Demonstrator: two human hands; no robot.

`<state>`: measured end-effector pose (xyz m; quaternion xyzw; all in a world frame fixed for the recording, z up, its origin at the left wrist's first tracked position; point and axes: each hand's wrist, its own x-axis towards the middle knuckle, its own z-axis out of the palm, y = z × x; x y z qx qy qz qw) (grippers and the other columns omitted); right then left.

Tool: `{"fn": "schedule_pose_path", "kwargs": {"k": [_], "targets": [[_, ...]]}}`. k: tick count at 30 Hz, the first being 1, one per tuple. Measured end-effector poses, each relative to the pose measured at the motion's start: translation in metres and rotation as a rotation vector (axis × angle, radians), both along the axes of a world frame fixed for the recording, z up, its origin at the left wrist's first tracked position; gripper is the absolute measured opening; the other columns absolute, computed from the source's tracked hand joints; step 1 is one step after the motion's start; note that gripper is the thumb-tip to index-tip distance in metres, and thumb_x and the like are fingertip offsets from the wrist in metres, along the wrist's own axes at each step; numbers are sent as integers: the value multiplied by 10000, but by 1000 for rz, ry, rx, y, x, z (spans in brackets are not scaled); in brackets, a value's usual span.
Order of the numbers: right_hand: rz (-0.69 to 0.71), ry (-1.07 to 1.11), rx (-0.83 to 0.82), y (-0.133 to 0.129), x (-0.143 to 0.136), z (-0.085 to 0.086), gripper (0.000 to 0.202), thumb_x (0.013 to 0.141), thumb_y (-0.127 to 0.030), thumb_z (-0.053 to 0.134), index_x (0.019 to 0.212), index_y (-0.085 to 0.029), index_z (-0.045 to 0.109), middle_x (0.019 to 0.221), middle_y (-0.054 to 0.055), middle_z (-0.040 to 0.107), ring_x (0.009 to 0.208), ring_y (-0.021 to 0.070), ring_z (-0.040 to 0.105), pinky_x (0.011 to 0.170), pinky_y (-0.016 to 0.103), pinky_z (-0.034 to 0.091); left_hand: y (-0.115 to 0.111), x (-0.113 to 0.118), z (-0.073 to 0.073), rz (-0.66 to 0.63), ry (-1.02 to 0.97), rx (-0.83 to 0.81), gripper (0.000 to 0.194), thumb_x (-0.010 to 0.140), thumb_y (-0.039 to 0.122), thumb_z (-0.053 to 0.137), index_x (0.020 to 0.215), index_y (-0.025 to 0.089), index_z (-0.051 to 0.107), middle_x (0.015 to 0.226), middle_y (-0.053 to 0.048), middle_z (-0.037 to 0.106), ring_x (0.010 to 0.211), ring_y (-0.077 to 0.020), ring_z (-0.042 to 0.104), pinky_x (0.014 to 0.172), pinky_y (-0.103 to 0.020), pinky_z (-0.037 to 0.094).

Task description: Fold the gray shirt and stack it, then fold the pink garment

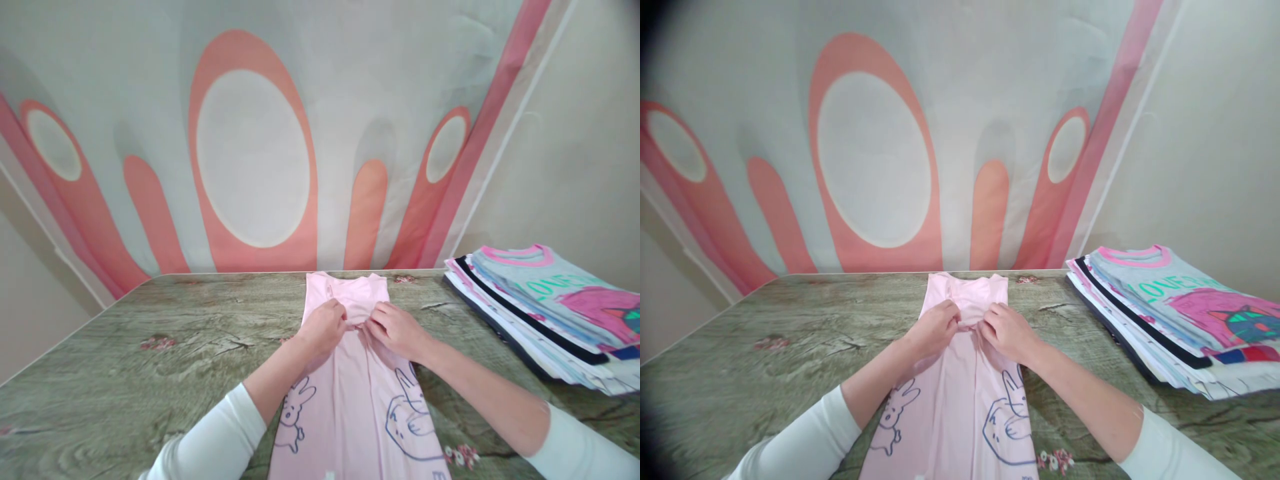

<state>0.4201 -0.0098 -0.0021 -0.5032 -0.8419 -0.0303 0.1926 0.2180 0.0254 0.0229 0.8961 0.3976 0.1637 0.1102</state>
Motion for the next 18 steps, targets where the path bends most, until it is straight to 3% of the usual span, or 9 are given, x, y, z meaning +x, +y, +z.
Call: {"fn": "schedule_pose_path", "kwargs": {"k": [5, 10, 12, 18], "targets": [[-22, 2, -54, 7, 12, 10, 341, 897, -321, 390, 636, -206, 577, 659, 19, 584, 660, 148, 550, 625, 256, 377, 3, -4, -3, -67, -126, 0, 221, 787, 99, 389, 901, 159, 569, 937, -55, 586, 884, -155, 548, 819, -256, 418], [-140, 230, -1, 55, 31, 11, 145, 835, -237, 481, 816, -181, 613, 836, 41, 621, 770, 155, 564, 705, 258, 409, 58, -19, -16, 189, -165, 107, 289, 783, 63, 408, 999, 167, 570, 1067, -62, 583, 1026, -169, 514, 915, -297, 379], [-160, 275, -7, 77, 33, 8, 159, 819, -200, 494, 902, -163, 624, 909, 61, 630, 843, 165, 565, 764, 270, 409, 83, -26, -23, 273, -161, 127, 270, 806, 95, 432, 1030, 153, 571, 1089, -83, 583, 1047, -195, 505, 938, -341, 359], [-67, 218, -109, 111, 20, -10, 155, 799, -221, 532, 822, -178, 678, 856, 64, 645, 844, 180, 563, 792, 290, 395, 120, -39, -41, 349, -125, 123, 143, 822, 219, 521, 901, 173, 632, 973, -68, 626, 942, -199, 549, 867, -316, 399]]}}
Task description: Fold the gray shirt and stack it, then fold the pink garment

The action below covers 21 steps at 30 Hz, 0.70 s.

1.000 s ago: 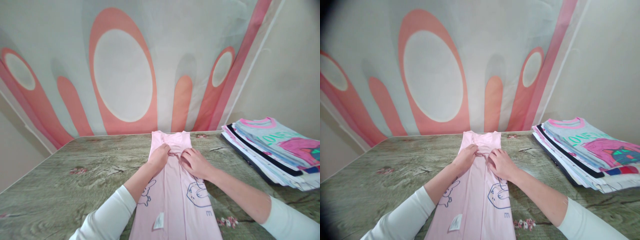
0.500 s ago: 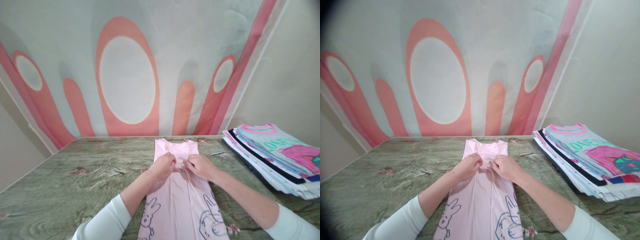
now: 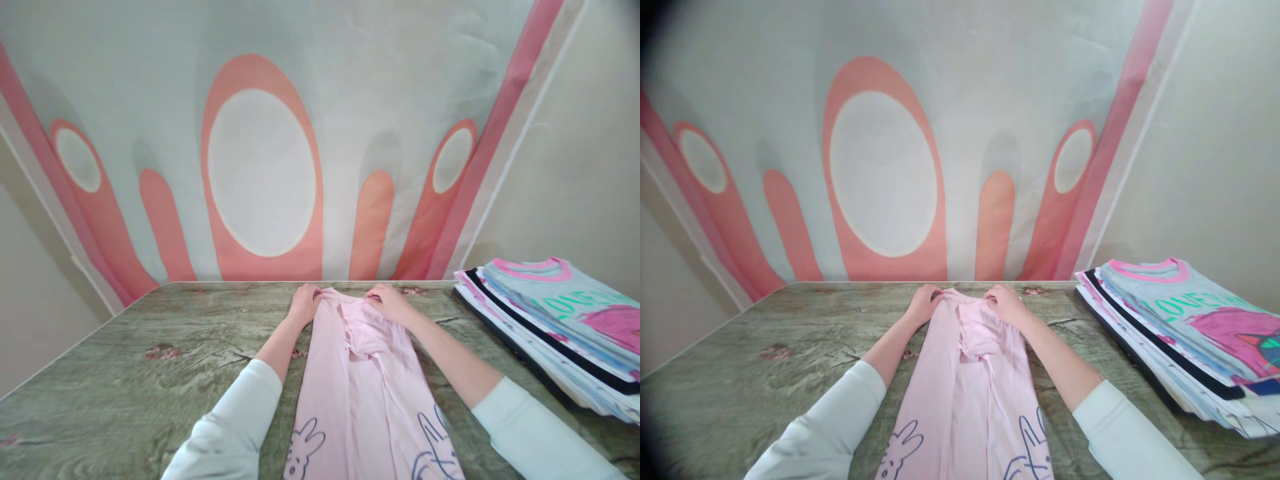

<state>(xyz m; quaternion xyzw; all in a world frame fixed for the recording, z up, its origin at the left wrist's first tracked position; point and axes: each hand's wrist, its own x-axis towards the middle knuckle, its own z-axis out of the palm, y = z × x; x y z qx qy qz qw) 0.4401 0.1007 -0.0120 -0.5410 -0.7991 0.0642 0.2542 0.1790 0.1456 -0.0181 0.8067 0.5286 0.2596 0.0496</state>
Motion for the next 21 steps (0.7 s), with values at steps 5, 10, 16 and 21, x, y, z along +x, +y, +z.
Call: {"fn": "schedule_pose_path", "kwargs": {"k": [5, 10, 16, 21], "targets": [[-14, 85, 27, -1, -1, -18, 157, 796, -262, 537, 805, -189, 675, 837, 57, 630, 828, 182, 554, 778, 297, 396, 9, -6, -2, 37, 30, -12, 139, 824, 263, 532, 866, 193, 645, 954, -52, 619, 936, -198, 540, 858, -312, 396], [-35, 181, 69, -1, -1, -25, 179, 786, -235, 514, 875, -183, 661, 888, 59, 648, 873, 193, 548, 809, 313, 394, 0, 1, 11, 109, 59, 4, 147, 829, 247, 507, 853, 170, 629, 969, -90, 587, 963, -227, 514, 848, -345, 389], [-46, 271, -9, 4, 11, -22, 288, 806, -201, 420, 967, -196, 658, 1008, 46, 661, 961, 200, 543, 862, 332, 388, -33, 38, 25, 17, 76, 55, 179, 855, 273, 459, 912, 165, 589, 937, -80, 585, 920, -201, 532, 828, -302, 388], [-80, 236, -39, 10, 40, -17, 309, 830, -264, 397, 940, -216, 682, 917, 29, 688, 960, 221, 543, 875, 375, 380, -47, 54, 16, -67, 77, 30, 275, 739, 426, 596, 731, 151, 590, 820, -88, 588, 842, -228, 549, 761, -315, 409]]}}
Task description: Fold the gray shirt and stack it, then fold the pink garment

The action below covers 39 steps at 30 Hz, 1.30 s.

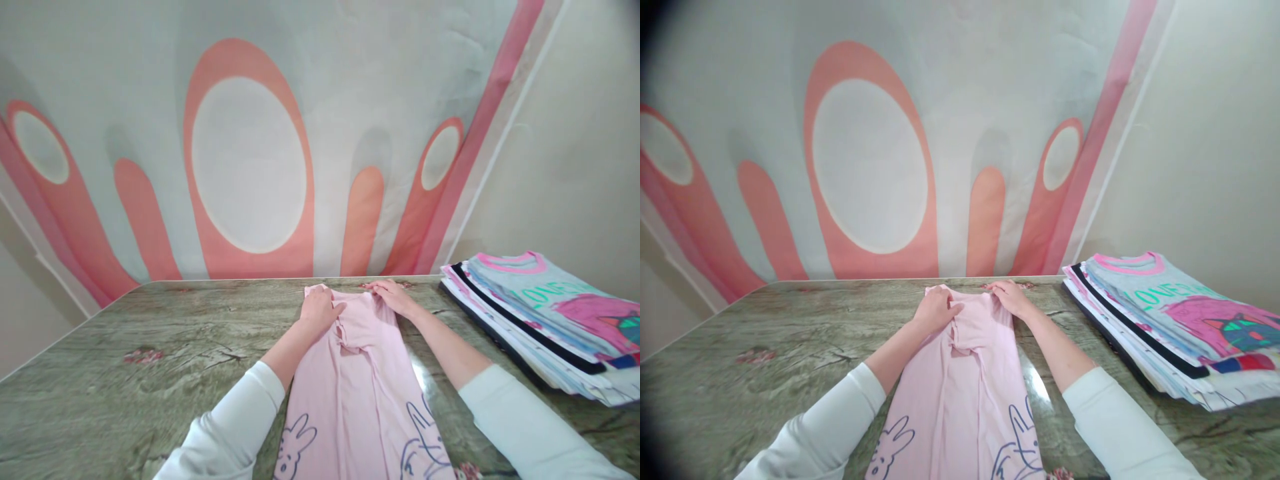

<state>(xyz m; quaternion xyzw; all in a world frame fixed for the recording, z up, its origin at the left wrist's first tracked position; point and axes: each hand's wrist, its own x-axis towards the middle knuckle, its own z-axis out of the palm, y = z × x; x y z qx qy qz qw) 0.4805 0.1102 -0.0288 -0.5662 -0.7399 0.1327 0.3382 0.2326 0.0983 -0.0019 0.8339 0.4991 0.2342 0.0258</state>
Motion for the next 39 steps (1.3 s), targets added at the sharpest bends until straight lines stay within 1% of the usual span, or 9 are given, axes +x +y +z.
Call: {"fn": "schedule_pose_path", "kwargs": {"k": [2, 7, 11, 13, 17, 22, 28, 35, 39], "targets": [[-10, 26, -4, 4, 12, 0, 305, 827, -278, 403, 907, -205, 688, 851, 34, 692, 909, 220, 565, 847, 372, 400, 0, 0, -3, -21, -35, -12, 273, 704, 422, 627, 700, 154, 575, 795, -81, 584, 825, -227, 549, 750, -317, 407], [10, 190, -67, 12, 32, -5, 248, 790, -279, 453, 780, -190, 684, 809, 36, 689, 780, 192, 604, 768, 328, 447, 4, 0, -6, -105, -128, -56, 167, 675, 292, 642, 648, 170, 531, 728, -38, 572, 759, -188, 548, 692, -280, 394], [36, 218, -78, 10, 37, -6, 250, 783, -286, 461, 815, -170, 680, 833, 48, 687, 801, 193, 601, 759, 316, 449, 4, 4, -7, -154, -155, -103, 94, 703, 215, 594, 712, 181, 507, 663, 8, 555, 639, -140, 536, 577, -230, 368], [69, 221, -96, 7, 36, -6, 234, 766, -284, 492, 846, -165, 677, 838, 45, 684, 784, 186, 599, 746, 306, 447, 3, 6, -8, -174, -173, -119, 88, 719, 183, 566, 768, 184, 493, 672, 23, 552, 618, -122, 530, 556, -214, 358], [119, 189, -116, 2, 35, -4, 220, 732, -269, 548, 880, -169, 678, 833, 35, 681, 754, 169, 594, 720, 284, 445, 2, 5, -7, -181, -232, -144, 196, 740, 146, 529, 921, 186, 465, 684, 37, 534, 628, -116, 525, 572, -208, 359], [105, 168, -114, 0, 36, -4, 218, 719, -249, 556, 885, -168, 672, 853, 37, 671, 773, 165, 585, 732, 287, 440, 2, 3, -5, -189, -265, -174, 273, 778, 145, 484, 1043, 205, 459, 715, 33, 556, 656, -128, 545, 619, -223, 380], [81, 245, -133, 0, 37, -7, 182, 722, -253, 530, 849, -160, 622, 759, 18, 639, 692, 149, 575, 649, 268, 449, 0, 2, -1, -180, -196, -158, 270, 793, 126, 442, 1036, 219, 513, 820, 1, 630, 749, -154, 595, 696, -243, 417], [27, 189, -90, 5, 37, -14, 143, 711, -232, 511, 791, -158, 603, 700, 6, 613, 644, 134, 553, 592, 241, 434, -1, 6, 1, -190, -176, -149, 270, 783, 80, 413, 950, 197, 591, 945, -25, 668, 895, -159, 602, 793, -238, 432], [6, 146, -64, 7, 38, -16, 136, 701, -228, 520, 768, -156, 614, 699, 9, 621, 645, 135, 549, 604, 246, 428, 1, 8, 0, -188, -165, -147, 250, 774, 72, 411, 860, 178, 620, 893, -33, 674, 867, -165, 602, 787, -247, 442]]}}
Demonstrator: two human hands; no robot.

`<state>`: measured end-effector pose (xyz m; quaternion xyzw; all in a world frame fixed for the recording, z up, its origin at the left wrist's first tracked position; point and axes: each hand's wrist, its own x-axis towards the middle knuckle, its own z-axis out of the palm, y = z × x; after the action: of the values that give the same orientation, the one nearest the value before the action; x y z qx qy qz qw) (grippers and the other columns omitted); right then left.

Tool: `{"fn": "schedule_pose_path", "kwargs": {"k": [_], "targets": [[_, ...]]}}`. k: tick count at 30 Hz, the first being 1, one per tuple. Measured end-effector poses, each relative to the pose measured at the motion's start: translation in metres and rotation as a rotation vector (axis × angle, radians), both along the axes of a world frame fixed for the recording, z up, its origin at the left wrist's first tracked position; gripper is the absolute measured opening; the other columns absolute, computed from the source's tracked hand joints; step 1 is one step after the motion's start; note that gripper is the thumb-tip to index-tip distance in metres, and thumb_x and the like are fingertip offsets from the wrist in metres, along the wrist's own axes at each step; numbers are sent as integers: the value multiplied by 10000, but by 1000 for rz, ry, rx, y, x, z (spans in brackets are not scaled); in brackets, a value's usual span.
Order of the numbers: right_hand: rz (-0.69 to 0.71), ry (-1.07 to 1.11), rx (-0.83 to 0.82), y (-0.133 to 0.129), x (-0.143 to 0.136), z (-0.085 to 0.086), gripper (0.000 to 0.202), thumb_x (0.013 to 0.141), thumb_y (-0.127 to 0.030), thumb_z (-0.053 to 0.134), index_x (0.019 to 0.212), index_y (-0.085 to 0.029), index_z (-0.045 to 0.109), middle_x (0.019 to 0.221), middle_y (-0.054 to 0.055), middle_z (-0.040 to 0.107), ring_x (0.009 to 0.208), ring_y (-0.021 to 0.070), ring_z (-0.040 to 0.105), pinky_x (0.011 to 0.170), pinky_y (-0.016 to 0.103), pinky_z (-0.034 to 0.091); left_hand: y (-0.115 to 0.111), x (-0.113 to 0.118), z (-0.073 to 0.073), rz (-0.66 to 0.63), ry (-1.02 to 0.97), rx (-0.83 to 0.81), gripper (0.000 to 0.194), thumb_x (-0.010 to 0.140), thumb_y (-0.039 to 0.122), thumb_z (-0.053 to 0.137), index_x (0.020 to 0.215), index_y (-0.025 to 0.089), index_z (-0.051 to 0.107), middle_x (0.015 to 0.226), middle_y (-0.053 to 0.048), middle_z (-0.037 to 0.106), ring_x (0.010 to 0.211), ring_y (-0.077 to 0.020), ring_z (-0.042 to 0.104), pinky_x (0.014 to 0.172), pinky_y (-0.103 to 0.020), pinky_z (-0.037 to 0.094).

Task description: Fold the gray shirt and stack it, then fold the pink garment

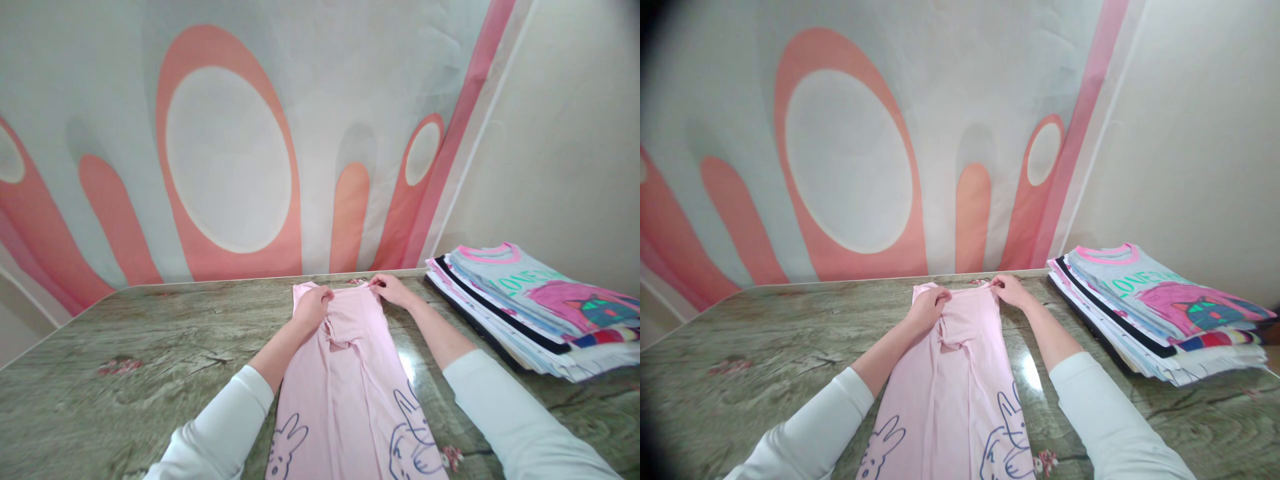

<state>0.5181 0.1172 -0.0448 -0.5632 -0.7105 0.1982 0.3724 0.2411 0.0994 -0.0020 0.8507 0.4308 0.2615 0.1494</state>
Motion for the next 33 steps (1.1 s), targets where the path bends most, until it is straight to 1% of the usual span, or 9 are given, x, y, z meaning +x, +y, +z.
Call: {"fn": "schedule_pose_path", "kwargs": {"k": [5, 10, 13, 16, 18, 21, 26, 29, 33], "targets": [[-13, -64, 31, -2, 1, 3, 125, 696, -233, 545, 750, -163, 634, 698, 12, 635, 649, 137, 549, 635, 259, 425, 0, 1, -4, -8, 9, 21, 237, 765, 67, 426, 820, 163, 635, 879, -52, 653, 890, -172, 581, 837, -266, 432], [-23, -110, 71, -4, 2, 5, 146, 709, -228, 542, 790, -165, 647, 715, 19, 640, 661, 145, 552, 645, 270, 430, -11, 5, -4, 30, 30, 129, 213, 830, 192, 459, 965, 159, 620, 1149, -109, 546, 1082, -208, 502, 950, -327, 380], [-50, -138, 115, -3, 2, 2, 146, 725, -217, 530, 806, -168, 641, 747, 27, 638, 692, 152, 558, 670, 282, 436, -24, 9, -1, -106, 148, 215, 269, 867, 259, 439, 1077, 184, 590, 1307, -102, 452, 1240, -239, 364, 1042, -392, 265], [-102, -144, 138, -1, 4, 1, 145, 735, -207, 525, 823, -166, 632, 806, 46, 624, 751, 167, 556, 735, 315, 432, -34, 12, -1, -257, 286, 180, 375, 909, 324, 366, 1251, 210, 472, 1395, -88, 368, 1302, -240, 279, 1055, -427, 212], [-166, -167, 162, -2, 2, 4, 154, 726, -199, 545, 850, -161, 628, 866, 67, 604, 826, 189, 545, 798, 347, 413, -38, 12, -3, -286, 348, 140, 426, 924, 359, 317, 1321, 220, 385, 1426, -86, 322, 1317, -234, 254, 1056, -438, 191], [-231, -269, 214, -10, -11, 17, 180, 731, -149, 540, 891, -160, 622, 934, 86, 581, 916, 205, 519, 856, 354, 384, -39, 12, -6, -279, 378, 121, 450, 933, 358, 272, 1354, 212, 332, 1444, -89, 287, 1331, -226, 227, 1063, -435, 162], [-26, -377, 201, -37, -52, 33, 189, 818, -136, 454, 884, -180, 626, 931, 71, 600, 919, 182, 532, 850, 305, 393, -35, 12, -11, -249, 370, 119, 477, 927, 348, 275, 1371, 176, 304, 1444, -102, 283, 1337, -219, 216, 1067, -415, 157], [25, -412, 166, -51, -69, 27, 169, 826, -184, 482, 921, -170, 620, 982, 92, 595, 968, 200, 524, 889, 322, 381, -33, 13, -14, -207, 368, 108, 474, 927, 342, 275, 1371, 176, 303, 1444, -96, 286, 1335, -209, 219, 1071, -401, 150], [6, -436, 159, -57, -74, 14, 259, 856, -248, 462, 1074, -158, 571, 1147, 128, 546, 1073, 221, 491, 942, 353, 359, -30, 12, -15, -192, 375, 103, 468, 918, 317, 289, 1360, 165, 321, 1436, -101, 300, 1332, -217, 226, 1069, -412, 153]]}}
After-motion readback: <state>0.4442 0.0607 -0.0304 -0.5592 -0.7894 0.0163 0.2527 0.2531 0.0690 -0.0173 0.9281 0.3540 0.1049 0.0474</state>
